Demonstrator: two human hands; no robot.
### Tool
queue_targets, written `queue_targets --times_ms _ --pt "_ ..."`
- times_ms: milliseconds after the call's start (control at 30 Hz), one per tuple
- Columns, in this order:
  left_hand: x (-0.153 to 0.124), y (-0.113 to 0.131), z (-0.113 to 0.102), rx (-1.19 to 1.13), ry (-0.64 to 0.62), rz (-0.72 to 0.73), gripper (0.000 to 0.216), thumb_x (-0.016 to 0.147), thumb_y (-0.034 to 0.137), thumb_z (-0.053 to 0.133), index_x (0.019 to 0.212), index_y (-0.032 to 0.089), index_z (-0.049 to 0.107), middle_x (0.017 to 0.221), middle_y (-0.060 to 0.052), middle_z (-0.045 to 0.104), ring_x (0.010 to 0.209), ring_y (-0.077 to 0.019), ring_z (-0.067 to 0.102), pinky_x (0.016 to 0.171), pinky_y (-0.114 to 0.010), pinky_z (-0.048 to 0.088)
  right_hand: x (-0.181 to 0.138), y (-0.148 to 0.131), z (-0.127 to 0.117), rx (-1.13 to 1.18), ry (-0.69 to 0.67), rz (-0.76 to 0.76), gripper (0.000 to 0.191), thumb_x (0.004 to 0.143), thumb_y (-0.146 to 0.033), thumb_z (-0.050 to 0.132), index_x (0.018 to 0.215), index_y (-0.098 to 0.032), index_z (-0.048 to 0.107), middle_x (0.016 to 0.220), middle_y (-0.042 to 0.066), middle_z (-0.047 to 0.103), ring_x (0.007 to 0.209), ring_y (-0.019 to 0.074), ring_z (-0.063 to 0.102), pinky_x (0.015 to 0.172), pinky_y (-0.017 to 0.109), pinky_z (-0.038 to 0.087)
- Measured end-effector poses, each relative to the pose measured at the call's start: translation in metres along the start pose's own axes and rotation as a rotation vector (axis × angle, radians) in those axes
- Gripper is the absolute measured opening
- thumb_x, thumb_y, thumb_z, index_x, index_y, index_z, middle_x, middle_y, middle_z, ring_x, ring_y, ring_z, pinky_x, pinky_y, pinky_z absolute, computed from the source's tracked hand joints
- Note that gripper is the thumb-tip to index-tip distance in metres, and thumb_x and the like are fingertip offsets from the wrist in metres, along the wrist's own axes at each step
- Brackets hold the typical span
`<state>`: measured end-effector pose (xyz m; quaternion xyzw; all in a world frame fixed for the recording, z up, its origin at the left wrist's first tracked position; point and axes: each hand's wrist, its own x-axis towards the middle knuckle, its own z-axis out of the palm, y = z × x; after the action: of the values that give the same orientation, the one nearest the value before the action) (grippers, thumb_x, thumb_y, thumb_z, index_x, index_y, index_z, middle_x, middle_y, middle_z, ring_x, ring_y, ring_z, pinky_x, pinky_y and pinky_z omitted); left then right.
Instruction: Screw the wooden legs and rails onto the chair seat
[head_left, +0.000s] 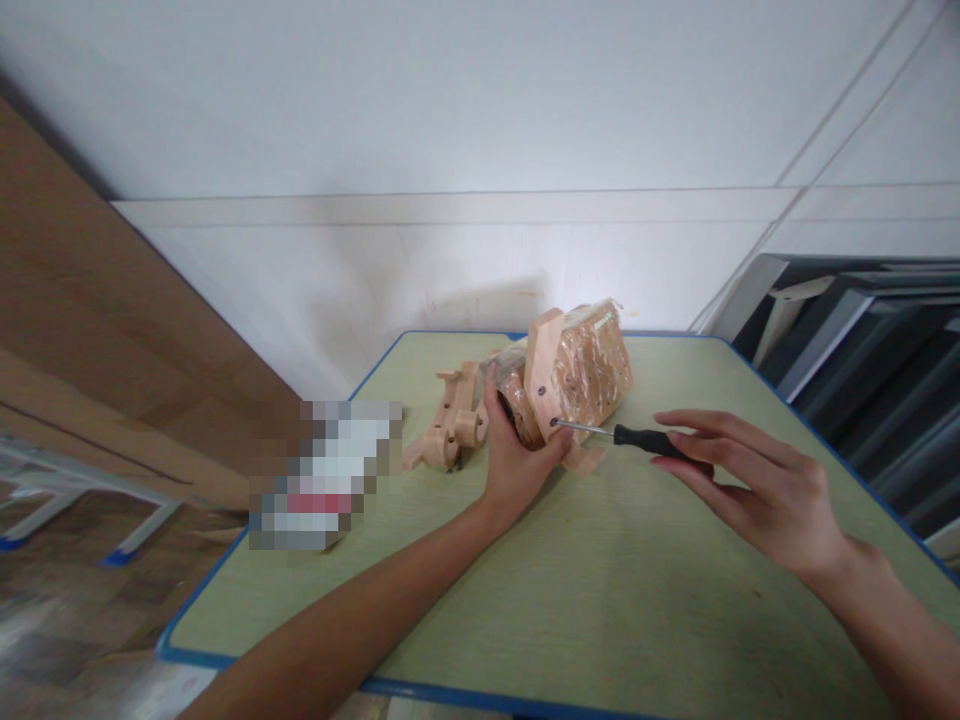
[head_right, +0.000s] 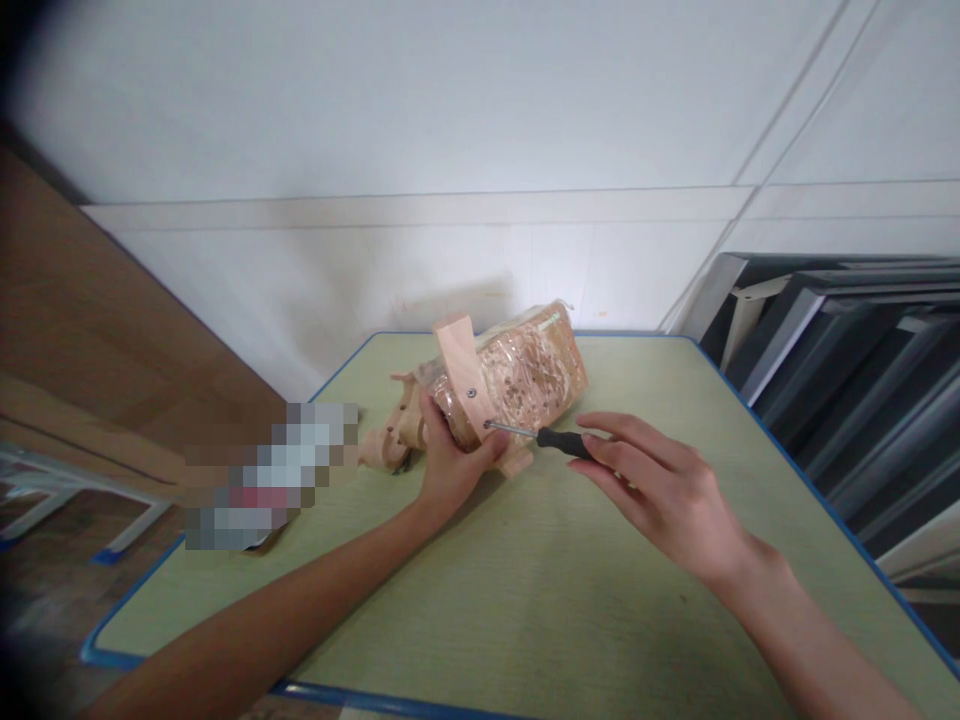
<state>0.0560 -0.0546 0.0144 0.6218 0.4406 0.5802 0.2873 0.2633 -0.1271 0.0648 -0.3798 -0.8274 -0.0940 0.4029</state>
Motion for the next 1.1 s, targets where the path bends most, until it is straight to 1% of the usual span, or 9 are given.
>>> queue_targets --times_ms 133,233,367,533,667,867,1100 --pt "0.0003 0.0009 -0.0003 0.002 0.003 -0.011 0.098 0.061 0.026 0.072 0.137 0.027 0.011 0.135 -0.009 0.04 0.121 -0.0237 0.044 0.101 -0.038 0.037 0.0012 -0.0017 -0.0005 -0.03 0.04 -0.017 0.032 0.071 0.0 0.062 0.099 -0.015 0.058 0.102 0.009 0.064 0.092 0.0165 0.062 0.079 0.025 0.053" --pt "0.0004 0.0024 -0.0001 -0.01 0.007 -0.009 0.099 0.061 0.024 0.072 0.138 0.027 0.01 0.136 -0.009 0.04 0.121 -0.0237 0.044 0.101 -0.038 0.036 0.0005 -0.0019 -0.0018 -0.06 0.031 -0.032 0.034 0.071 0.001 0.061 0.102 -0.014 0.058 0.1 0.009 0.062 0.092 0.0158 0.061 0.081 0.024 0.051" --pt "0.0002 0.0037 0.0001 -0.015 -0.002 -0.014 0.102 0.061 0.023 0.072 0.139 0.027 0.007 0.138 -0.009 0.038 0.124 -0.0232 0.041 0.103 -0.037 0.035 -0.001 0.0 -0.0041 -0.085 0.019 -0.031 0.034 0.072 0.0 0.061 0.103 -0.014 0.06 0.096 0.007 0.061 0.086 0.0139 0.061 0.077 0.022 0.05" --pt "0.0001 0.0029 0.0005 -0.021 0.005 -0.014 0.101 0.062 0.022 0.072 0.139 0.028 0.006 0.139 -0.009 0.037 0.124 -0.0224 0.041 0.103 -0.036 0.035 -0.0024 0.0047 -0.0056 -0.115 -0.012 -0.029 0.038 0.074 -0.004 0.061 0.111 -0.015 0.058 0.096 0.006 0.061 0.081 0.0126 0.062 0.071 0.021 0.05" --pt "0.0002 0.0009 0.001 -0.016 0.013 -0.019 0.1 0.062 0.023 0.072 0.139 0.028 0.009 0.138 -0.009 0.038 0.121 -0.0225 0.044 0.102 -0.036 0.037 -0.0028 0.0062 -0.0063 -0.143 -0.029 -0.041 0.04 0.075 -0.005 0.061 0.114 -0.016 0.056 0.096 0.005 0.061 0.082 0.0128 0.062 0.072 0.021 0.049" --pt "-0.0004 0.0007 0.0012 0.014 0.03 -0.041 0.097 0.062 0.024 0.072 0.138 0.027 0.011 0.135 -0.009 0.04 0.12 -0.0227 0.046 0.101 -0.036 0.038 -0.0025 0.0067 -0.0062 -0.161 -0.04 -0.071 0.038 0.076 -0.008 0.062 0.113 -0.014 0.055 0.098 0.005 0.063 0.084 0.0121 0.061 0.074 0.021 0.048" --pt "-0.0004 0.0019 0.0013 0.015 0.032 -0.015 0.097 0.063 0.023 0.072 0.138 0.027 0.011 0.136 -0.009 0.04 0.12 -0.0224 0.045 0.102 -0.036 0.038 -0.0027 0.0079 -0.0065 -0.184 -0.059 -0.074 0.037 0.077 -0.009 0.062 0.113 -0.013 0.054 0.097 0.005 0.064 0.084 0.0127 0.062 0.073 0.021 0.048"
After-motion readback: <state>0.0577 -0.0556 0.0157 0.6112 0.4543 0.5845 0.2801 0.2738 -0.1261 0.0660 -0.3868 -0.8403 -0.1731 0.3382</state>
